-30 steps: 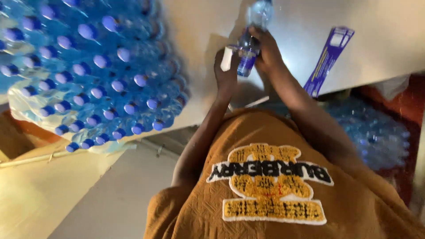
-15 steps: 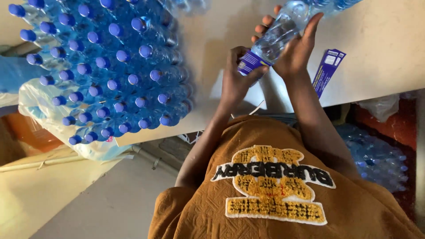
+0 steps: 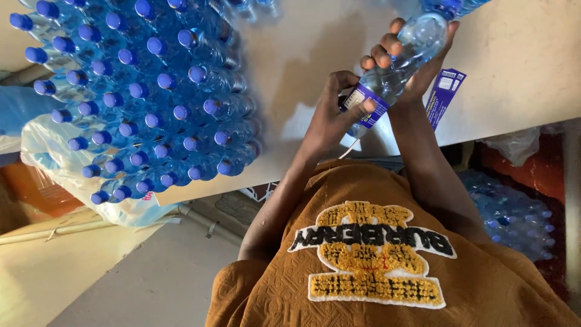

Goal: Manually applying plastic labels to water bottles at a production station.

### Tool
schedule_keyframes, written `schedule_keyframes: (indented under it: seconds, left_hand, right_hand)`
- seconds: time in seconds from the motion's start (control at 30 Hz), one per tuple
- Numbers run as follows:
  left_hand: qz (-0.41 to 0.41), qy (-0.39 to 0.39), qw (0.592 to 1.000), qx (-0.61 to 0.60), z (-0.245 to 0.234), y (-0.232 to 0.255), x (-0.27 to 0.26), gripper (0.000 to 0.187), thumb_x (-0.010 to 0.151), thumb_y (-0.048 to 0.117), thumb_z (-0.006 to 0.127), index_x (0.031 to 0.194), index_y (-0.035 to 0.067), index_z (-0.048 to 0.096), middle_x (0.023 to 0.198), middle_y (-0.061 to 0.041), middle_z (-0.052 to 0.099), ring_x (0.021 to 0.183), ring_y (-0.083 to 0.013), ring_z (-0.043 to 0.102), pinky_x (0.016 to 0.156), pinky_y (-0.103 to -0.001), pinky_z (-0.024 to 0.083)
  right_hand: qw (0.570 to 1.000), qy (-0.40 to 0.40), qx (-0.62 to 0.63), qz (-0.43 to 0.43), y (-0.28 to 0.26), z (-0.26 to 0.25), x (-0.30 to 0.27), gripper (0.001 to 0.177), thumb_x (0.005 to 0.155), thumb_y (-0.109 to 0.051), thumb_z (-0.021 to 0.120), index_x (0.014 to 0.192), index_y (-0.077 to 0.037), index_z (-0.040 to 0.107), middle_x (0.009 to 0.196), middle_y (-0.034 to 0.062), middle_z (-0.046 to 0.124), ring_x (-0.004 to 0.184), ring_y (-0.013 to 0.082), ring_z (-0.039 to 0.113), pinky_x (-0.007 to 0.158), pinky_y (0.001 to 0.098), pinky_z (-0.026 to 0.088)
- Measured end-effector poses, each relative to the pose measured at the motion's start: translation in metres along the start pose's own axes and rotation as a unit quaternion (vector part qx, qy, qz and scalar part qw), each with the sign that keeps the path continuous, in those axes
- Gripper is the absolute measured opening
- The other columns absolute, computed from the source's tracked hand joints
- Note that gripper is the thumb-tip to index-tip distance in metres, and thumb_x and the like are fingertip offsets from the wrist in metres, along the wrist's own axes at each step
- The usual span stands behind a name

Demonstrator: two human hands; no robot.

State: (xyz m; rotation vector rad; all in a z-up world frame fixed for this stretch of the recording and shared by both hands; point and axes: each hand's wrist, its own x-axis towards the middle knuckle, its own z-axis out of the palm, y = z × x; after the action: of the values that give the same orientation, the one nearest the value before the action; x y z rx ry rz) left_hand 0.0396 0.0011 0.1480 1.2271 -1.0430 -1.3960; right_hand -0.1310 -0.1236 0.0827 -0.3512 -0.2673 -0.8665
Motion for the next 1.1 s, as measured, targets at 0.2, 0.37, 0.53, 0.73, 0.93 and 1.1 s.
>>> schedule_keyframes:
  seconds: [0.2, 0.37, 0.53, 0.73, 0.93, 1.1]
  left_hand:
    - [0.033, 0.101, 0.993, -0.053, -0.028, -0.038, 0.014, 0.046, 0.106, 0.050, 0.070, 0.132, 0.014, 0.059, 0.129, -0.007, 0.068, 0.107, -0.0229, 0.073, 0.082, -0.037, 0.062]
    - [0.088, 0.263, 0.926, 0.254, -0.097, -0.141, 0.053, 0.041, 0.106, 0.000, 0.062, 0.146, 0.009, 0.064, 0.149, -0.018, 0.072, 0.141, -0.0414, 0.068, 0.121, -0.053, 0.054]
    - [0.101, 0.335, 0.913, 0.210, -0.113, -0.127, 0.097, 0.038, 0.107, 0.018, 0.065, 0.136, 0.009, 0.043, 0.127, -0.015, 0.057, 0.116, -0.0329, 0.056, 0.090, -0.047, 0.048]
    - [0.112, 0.456, 0.806, 0.360, -0.187, -0.221, 0.170, 0.059, 0.107, 0.030, 0.068, 0.157, 0.007, 0.046, 0.124, -0.020, 0.078, 0.108, -0.0410, 0.078, 0.090, -0.049, 0.060]
    - [0.069, 0.525, 0.759, 0.378, -0.198, -0.204, 0.192, 0.073, 0.101, 0.048, 0.077, 0.154, 0.007, 0.047, 0.132, -0.025, 0.073, 0.114, -0.0440, 0.077, 0.094, -0.047, 0.063]
    - [0.103, 0.583, 0.700, 0.399, -0.203, -0.214, 0.207, 0.052, 0.103, 0.036, 0.079, 0.142, 0.011, 0.057, 0.125, -0.020, 0.077, 0.114, -0.0413, 0.079, 0.098, -0.047, 0.065]
  right_hand:
    - [0.905, 0.134, -0.392, 0.097, 0.020, 0.003, 0.003, 0.061, 0.106, -0.053, 0.076, 0.147, -0.011, 0.056, 0.141, 0.0037, 0.063, 0.117, 0.0137, 0.064, 0.105, 0.0301, 0.054]
    - [0.673, 0.201, -0.711, 0.014, 0.082, -0.044, 0.049, 0.056, 0.097, -0.054, 0.089, 0.122, -0.011, 0.065, 0.113, 0.0057, 0.071, 0.104, 0.0219, 0.069, 0.095, 0.0383, 0.056]
    - [0.562, 0.132, -0.814, 0.070, 0.131, -0.100, 0.101, 0.041, 0.092, -0.035, 0.088, 0.094, -0.011, 0.056, 0.091, 0.0098, 0.051, 0.087, 0.0294, 0.057, 0.076, 0.0450, 0.044]
    - [0.643, -0.014, -0.765, 0.032, 0.137, -0.121, 0.149, 0.032, 0.110, -0.033, 0.078, 0.116, -0.013, 0.054, 0.104, 0.0083, 0.046, 0.104, 0.0275, 0.048, 0.093, 0.0415, 0.040]
    - [0.576, 0.054, -0.812, 0.073, 0.125, -0.138, 0.105, 0.068, 0.110, -0.047, 0.073, 0.162, -0.007, 0.056, 0.139, 0.0167, 0.047, 0.136, 0.0341, 0.048, 0.118, 0.0462, 0.041]
    - [0.685, 0.167, -0.704, 0.082, 0.049, -0.035, 0.029, 0.054, 0.101, -0.028, 0.073, 0.148, 0.000, 0.072, 0.118, 0.0005, 0.073, 0.111, 0.0134, 0.064, 0.094, 0.0316, 0.053]
